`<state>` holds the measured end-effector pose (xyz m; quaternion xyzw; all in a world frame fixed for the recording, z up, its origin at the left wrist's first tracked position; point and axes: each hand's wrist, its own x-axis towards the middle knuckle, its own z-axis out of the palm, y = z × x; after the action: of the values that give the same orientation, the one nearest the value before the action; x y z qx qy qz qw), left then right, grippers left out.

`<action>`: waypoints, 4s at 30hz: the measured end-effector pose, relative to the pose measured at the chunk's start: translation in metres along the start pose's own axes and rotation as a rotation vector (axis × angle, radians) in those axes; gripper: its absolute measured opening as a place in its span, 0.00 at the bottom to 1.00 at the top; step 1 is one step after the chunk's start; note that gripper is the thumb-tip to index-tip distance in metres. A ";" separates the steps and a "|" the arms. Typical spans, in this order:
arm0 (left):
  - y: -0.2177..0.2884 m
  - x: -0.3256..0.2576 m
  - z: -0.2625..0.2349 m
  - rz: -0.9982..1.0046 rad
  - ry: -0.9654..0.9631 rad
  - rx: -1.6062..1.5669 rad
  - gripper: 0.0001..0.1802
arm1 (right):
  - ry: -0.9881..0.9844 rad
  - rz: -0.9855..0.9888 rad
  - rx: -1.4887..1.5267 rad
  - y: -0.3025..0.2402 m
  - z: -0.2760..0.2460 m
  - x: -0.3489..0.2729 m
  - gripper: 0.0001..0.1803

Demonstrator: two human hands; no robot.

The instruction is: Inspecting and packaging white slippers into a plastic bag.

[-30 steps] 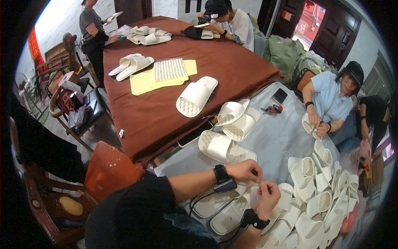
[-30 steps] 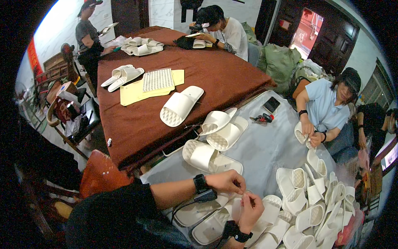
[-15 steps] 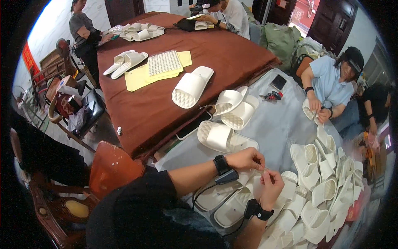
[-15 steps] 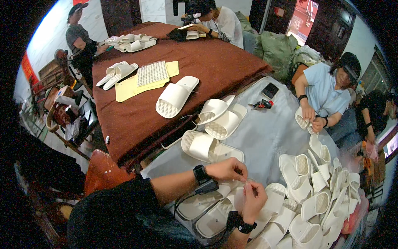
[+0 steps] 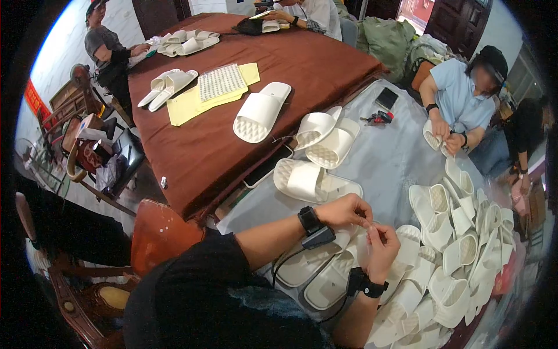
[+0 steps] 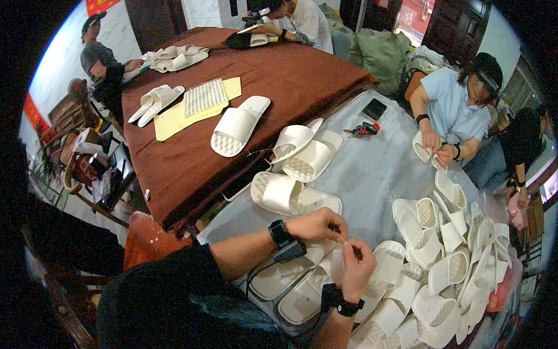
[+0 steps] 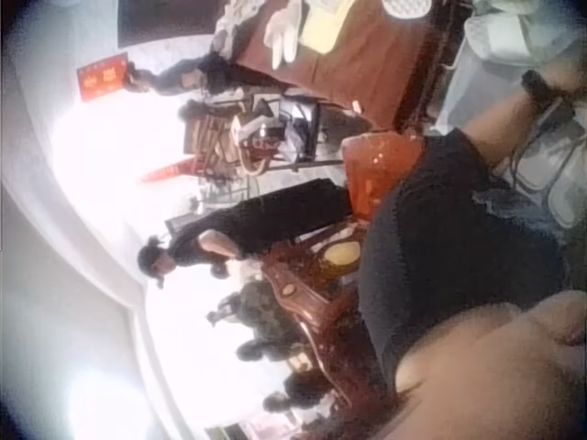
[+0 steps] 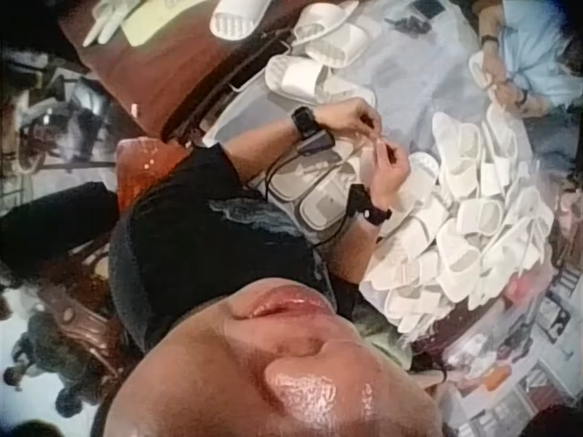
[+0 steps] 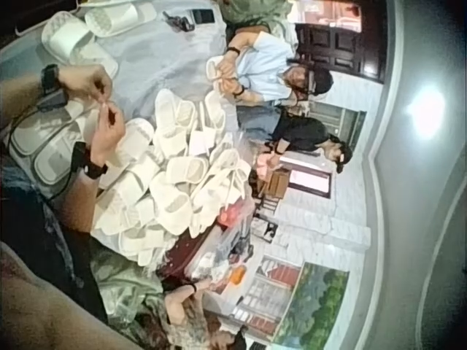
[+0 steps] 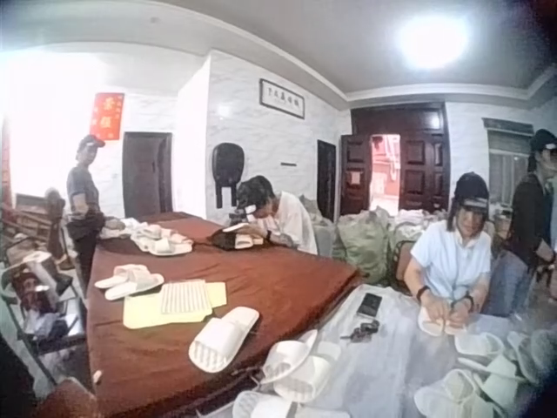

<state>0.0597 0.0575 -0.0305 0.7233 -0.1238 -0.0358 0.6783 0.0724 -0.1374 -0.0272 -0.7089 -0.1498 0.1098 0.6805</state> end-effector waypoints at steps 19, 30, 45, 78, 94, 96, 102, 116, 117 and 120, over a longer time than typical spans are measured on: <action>0.000 0.004 0.002 -0.127 -0.036 -0.024 0.04 | 0.068 -0.068 -0.015 0.008 -0.002 0.005 0.06; 0.001 0.005 0.004 -0.172 0.040 0.090 0.06 | 0.030 -0.145 -0.144 0.001 -0.003 0.006 0.07; 0.004 0.009 0.004 -0.193 0.045 0.121 0.04 | 0.030 -0.137 -0.149 0.001 0.000 0.008 0.15; 0.000 0.004 0.004 -0.049 -0.071 -0.112 0.06 | -1.359 -0.734 0.956 -0.216 -0.014 -0.125 0.22; -0.004 0.022 0.015 0.033 -0.071 -0.099 0.04 | -1.619 -0.713 0.414 -0.139 -0.033 -0.118 0.16; -0.018 0.007 0.000 0.024 0.019 -0.224 0.04 | -1.336 -0.202 -0.331 -0.129 -0.031 -0.092 0.15; -0.019 0.010 -0.006 0.114 0.194 -0.295 0.07 | -0.468 -0.438 -1.139 -0.044 0.020 -0.117 0.26; 0.104 -0.040 0.000 0.529 0.428 0.073 0.07 | 0.266 -0.546 -1.087 -0.084 0.009 -0.103 0.39; 0.105 -0.041 -0.003 0.608 0.456 0.062 0.06 | 0.274 -0.523 -1.091 -0.095 -0.004 -0.104 0.39; 0.108 -0.065 -0.015 0.561 0.532 0.252 0.04 | 0.306 -0.349 -1.234 -0.112 -0.047 -0.106 0.38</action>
<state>-0.0135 0.0818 0.0702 0.7230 -0.1401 0.3546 0.5761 -0.0161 -0.2166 0.0818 -0.9418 -0.1996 -0.2101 0.1706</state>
